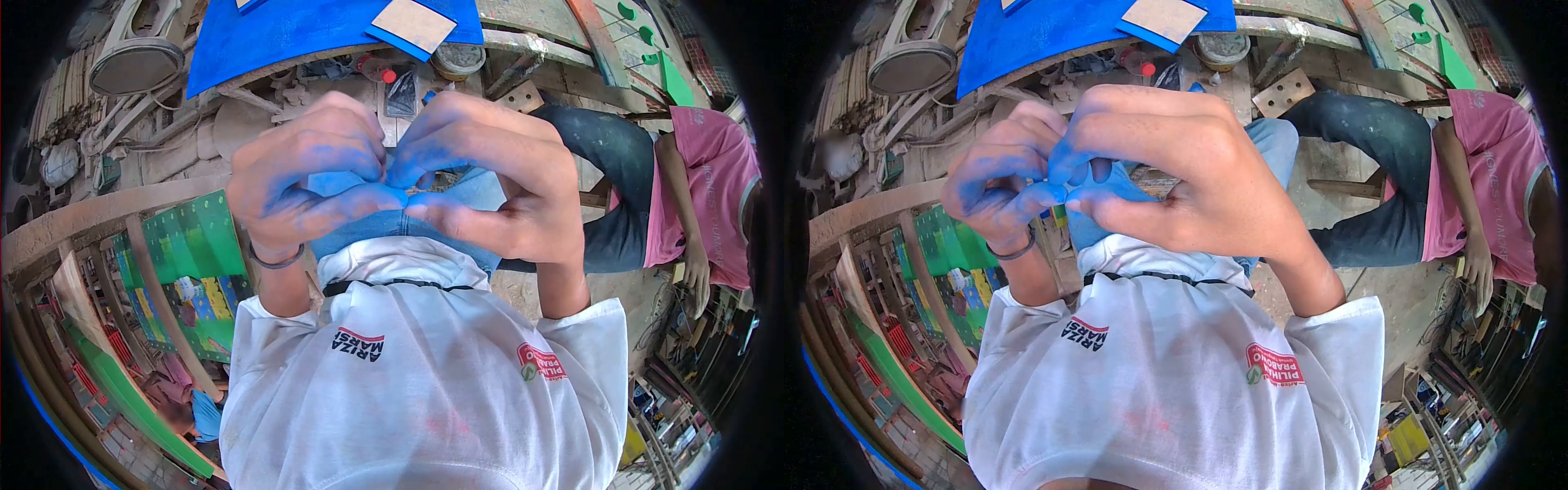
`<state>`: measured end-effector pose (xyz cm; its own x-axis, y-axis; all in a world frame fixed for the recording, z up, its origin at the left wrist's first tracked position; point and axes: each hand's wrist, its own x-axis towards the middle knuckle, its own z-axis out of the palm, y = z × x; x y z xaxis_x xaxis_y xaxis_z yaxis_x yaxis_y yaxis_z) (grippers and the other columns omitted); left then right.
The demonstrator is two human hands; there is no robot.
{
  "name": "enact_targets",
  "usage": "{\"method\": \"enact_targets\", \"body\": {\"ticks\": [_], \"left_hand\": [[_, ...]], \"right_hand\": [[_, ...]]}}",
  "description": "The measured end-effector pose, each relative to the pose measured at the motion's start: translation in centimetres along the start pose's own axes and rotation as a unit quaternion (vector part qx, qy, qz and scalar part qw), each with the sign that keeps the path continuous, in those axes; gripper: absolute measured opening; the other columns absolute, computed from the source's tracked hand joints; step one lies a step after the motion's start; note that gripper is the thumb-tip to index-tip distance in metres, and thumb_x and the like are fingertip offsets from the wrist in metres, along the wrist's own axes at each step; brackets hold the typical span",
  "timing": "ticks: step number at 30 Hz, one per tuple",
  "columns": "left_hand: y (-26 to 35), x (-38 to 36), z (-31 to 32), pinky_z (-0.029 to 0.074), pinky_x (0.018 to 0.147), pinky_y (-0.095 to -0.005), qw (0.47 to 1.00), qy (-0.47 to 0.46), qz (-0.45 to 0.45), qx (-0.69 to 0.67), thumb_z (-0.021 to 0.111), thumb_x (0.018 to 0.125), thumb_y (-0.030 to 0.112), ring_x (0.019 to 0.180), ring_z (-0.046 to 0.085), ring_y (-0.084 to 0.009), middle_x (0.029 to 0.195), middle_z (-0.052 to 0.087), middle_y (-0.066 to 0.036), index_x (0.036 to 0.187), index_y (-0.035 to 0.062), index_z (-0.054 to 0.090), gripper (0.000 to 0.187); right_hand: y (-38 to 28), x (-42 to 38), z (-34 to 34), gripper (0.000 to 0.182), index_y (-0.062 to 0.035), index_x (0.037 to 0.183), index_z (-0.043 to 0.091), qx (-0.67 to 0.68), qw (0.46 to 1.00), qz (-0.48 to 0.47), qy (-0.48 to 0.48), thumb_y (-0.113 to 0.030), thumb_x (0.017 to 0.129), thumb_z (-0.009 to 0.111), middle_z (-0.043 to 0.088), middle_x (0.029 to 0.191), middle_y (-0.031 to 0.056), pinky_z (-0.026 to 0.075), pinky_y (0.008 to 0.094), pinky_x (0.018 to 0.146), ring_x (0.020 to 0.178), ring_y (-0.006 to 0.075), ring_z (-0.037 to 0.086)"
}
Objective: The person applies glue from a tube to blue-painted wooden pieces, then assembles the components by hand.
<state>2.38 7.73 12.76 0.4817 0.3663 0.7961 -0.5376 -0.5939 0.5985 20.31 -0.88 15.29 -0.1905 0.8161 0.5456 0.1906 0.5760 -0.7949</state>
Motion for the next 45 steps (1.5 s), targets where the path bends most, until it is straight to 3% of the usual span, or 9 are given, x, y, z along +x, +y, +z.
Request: {"method": "enact_targets", "body": {"ticks": [5, 14, 17, 20, 29, 36, 42, 44, 45], "left_hand": [[-0.5, 0.1, -0.8, 0.048, 0.063, -0.0395, 0.996, -0.036, 0.023, 0.083, 0.084, 0.058, 0.018, 0.065, 0.057, -0.0272, 0.072, 0.06, -0.015, 0.084, -0.0073, 0.06, 0.044], [0.0, -0.1, 0.2, 0.05, 0.061, -0.0416, 0.996, 0.015, 0.034, -0.085, 0.08, 0.063, 0.004, 0.063, 0.06, -0.0284, 0.072, 0.061, -0.018, 0.084, -0.0113, 0.06, 0.032], [0.3, -0.2, 0.2, 0.05, 0.06, -0.0413, 0.996, 0.009, 0.043, -0.083, 0.077, 0.067, 0.003, 0.06, 0.06, -0.0284, 0.069, 0.061, -0.018, 0.081, -0.0119, 0.061, 0.025], [0.3, 0.5, -0.3, 0.05, 0.06, -0.0412, 0.992, -0.049, 0.056, -0.098, 0.074, 0.071, 0.006, 0.057, 0.06, -0.0278, 0.066, 0.06, -0.017, 0.078, -0.0119, 0.062, 0.023], [-0.1, 0.3, -0.3, 0.05, 0.06, -0.0416, 0.984, -0.064, 0.077, -0.146, 0.067, 0.08, 0.015, 0.055, 0.059, -0.0273, 0.064, 0.06, -0.017, 0.079, -0.011, 0.062, 0.027], [0.2, 0.5, -0.6, 0.05, 0.06, -0.0419, 0.986, -0.095, 0.051, -0.127, 0.068, 0.078, 0.014, 0.055, 0.059, -0.0273, 0.064, 0.06, -0.017, 0.079, -0.0109, 0.062, 0.025], [0.0, 0.4, -0.5, 0.049, 0.057, -0.041, 0.988, -0.07, 0.054, -0.127, 0.071, 0.073, 0.011, 0.054, 0.058, -0.0278, 0.064, 0.058, -0.018, 0.077, -0.011, 0.063, 0.024], [0.2, 0.8, -0.8, 0.055, 0.062, -0.046, 0.989, -0.13, 0.043, -0.051, 0.066, 0.078, 0.01, 0.047, 0.059, -0.0257, 0.058, 0.057, -0.013, 0.075, -0.0007, 0.053, 0.017], [0.3, 0.8, -0.9, 0.055, 0.062, -0.046, 0.989, -0.13, 0.043, -0.052, 0.066, 0.078, 0.01, 0.047, 0.059, -0.0257, 0.058, 0.057, -0.013, 0.075, -0.0007, 0.053, 0.017]], "right_hand": [[-0.1, -0.1, 0.4, 0.021, 0.0067, 0.078, 0.065, -0.001, 0.999, -0.044, 0.011, -0.003, 0.06, 0.072, 0.062, 0.076, 0.0147, 0.047, 0.0305, 0.06, 0.067, 0.0233, 0.06], [-0.7, 0.2, 0.7, 0.019, 0.0067, 0.077, 0.066, 0.018, 0.999, -0.03, 0.007, -0.004, 0.062, 0.071, 0.062, 0.076, 0.0156, 0.046, 0.0301, 0.057, 0.065, 0.0235, 0.059], [-0.6, 0.6, 0.5, 0.019, 0.0071, 0.076, 0.065, 0.04, 0.998, -0.043, -0.004, -0.004, 0.062, 0.072, 0.061, 0.076, 0.0162, 0.045, 0.0297, 0.056, 0.065, 0.0235, 0.059], [-0.8, 0.6, 0.5, 0.019, 0.0078, 0.077, 0.065, 0.053, 0.998, -0.039, -0.009, -0.002, 0.062, 0.072, 0.061, 0.076, 0.0167, 0.045, 0.0298, 0.057, 0.065, 0.0239, 0.059], [-1.2, 0.5, 0.2, 0.02, 0.0096, 0.081, 0.063, 0.051, 0.996, -0.05, -0.049, -0.001, 0.066, 0.071, 0.061, 0.079, 0.0178, 0.046, 0.0319, 0.057, 0.066, 0.0265, 0.06], [-0.9, 1.2, -0.4, 0.016, 0.0092, 0.081, 0.063, 0.061, 0.992, -0.075, -0.085, 0.001, 0.068, 0.068, 0.061, 0.081, 0.0182, 0.047, 0.0344, 0.059, 0.068, 0.0286, 0.06], [-0.7, 1.2, -0.6, 0.025, 0.0086, 0.094, 0.057, 0.065, 0.988, -0.094, -0.099, 0.0, 0.072, 0.065, 0.06, 0.083, 0.0196, 0.047, 0.0372, 0.061, 0.069, 0.032, 0.058], [-0.6, 1.2, -0.8, 0.027, 0.008, 0.097, 0.055, 0.05, 0.986, -0.101, -0.122, -0.001, 0.074, 0.065, 0.059, 0.085, 0.0198, 0.047, 0.0378, 0.062, 0.07, 0.0325, 0.058], [-0.7, 1.2, -0.8, 0.027, 0.008, 0.097, 0.055, 0.049, 0.986, -0.101, -0.122, -0.001, 0.074, 0.065, 0.059, 0.085, 0.0198, 0.047, 0.0378, 0.062, 0.07, 0.0325, 0.058]]}}
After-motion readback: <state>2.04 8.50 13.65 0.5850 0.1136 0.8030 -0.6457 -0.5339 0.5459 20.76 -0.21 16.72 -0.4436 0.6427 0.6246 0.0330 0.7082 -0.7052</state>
